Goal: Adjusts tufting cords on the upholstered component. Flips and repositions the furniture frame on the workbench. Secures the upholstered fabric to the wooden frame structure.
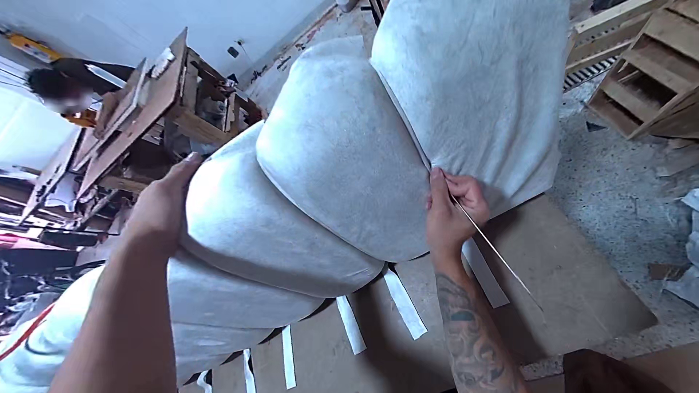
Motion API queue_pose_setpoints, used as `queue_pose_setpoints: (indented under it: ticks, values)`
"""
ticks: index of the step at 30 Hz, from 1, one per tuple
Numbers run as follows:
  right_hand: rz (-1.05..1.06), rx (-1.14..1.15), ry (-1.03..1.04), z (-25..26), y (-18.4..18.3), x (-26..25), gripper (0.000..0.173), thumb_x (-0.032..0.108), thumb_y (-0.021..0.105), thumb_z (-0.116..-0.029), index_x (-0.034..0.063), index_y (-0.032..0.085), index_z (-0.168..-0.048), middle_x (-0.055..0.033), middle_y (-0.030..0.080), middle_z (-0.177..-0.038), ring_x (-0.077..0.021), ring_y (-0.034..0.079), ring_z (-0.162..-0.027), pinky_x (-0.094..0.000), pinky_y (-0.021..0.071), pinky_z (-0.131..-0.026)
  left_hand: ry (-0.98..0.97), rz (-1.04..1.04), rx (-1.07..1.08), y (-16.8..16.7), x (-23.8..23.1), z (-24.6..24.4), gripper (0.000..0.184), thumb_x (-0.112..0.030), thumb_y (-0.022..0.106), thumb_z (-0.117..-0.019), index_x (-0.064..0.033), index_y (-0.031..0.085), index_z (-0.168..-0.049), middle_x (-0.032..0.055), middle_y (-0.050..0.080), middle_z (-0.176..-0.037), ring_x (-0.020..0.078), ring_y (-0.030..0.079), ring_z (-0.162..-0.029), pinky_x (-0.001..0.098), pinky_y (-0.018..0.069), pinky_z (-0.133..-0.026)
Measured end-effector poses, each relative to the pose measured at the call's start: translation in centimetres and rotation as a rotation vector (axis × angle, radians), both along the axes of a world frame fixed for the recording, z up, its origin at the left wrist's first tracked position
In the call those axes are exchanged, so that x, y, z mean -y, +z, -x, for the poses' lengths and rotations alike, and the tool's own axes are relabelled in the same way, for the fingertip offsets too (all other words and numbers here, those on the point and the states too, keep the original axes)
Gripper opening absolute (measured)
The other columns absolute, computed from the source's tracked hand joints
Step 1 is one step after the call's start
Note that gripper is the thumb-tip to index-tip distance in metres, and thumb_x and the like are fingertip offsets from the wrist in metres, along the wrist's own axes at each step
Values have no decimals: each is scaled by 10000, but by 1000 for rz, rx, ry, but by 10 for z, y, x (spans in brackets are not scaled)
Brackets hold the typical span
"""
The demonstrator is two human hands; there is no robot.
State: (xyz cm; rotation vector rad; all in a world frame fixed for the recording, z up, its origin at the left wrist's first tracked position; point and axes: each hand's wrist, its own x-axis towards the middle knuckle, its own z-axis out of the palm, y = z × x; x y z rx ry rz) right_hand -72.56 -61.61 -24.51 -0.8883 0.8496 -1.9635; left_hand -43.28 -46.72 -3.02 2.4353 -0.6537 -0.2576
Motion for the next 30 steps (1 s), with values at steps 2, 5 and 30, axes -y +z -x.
queue_pose_setpoints:
  ticks: [2, 5, 30]
  values:
    - [-77, 38, 35, 7, -27, -10, 167, -8, 778, -874, 5, 632, -794, -116, 699, -752, -192, 643, -510, -331, 572, -429, 5, 20, 4, -3, 4, 4, 652, -802, 486, -900, -269, 677, -1224, -41, 708, -1096, 90, 687, -974, 444, 578, -852]
    - [-221, 133, 153, 22, -57, -30, 145, 22, 776, -891, 7, 644, -833, -120, 701, -726, -206, 635, -504, -338, 562, -438, -32, 63, -45, -4, -4, 0, 646, -782, 485, -922, -246, 682, -1224, -18, 715, -1088, 125, 697, -963, 472, 584, -851]
    - [100, -173, 6, 17, 113, -14, 133, 1, 741, -904, 8, 633, -826, -62, 692, -673, -148, 675, -521, -295, 601, -468, 10, -343, 187, 13, -27, 10, 1181, -997, 145, -779, 2, 694, -1088, 374, 641, -1140, 591, 580, -1150, 865, 359, -863]
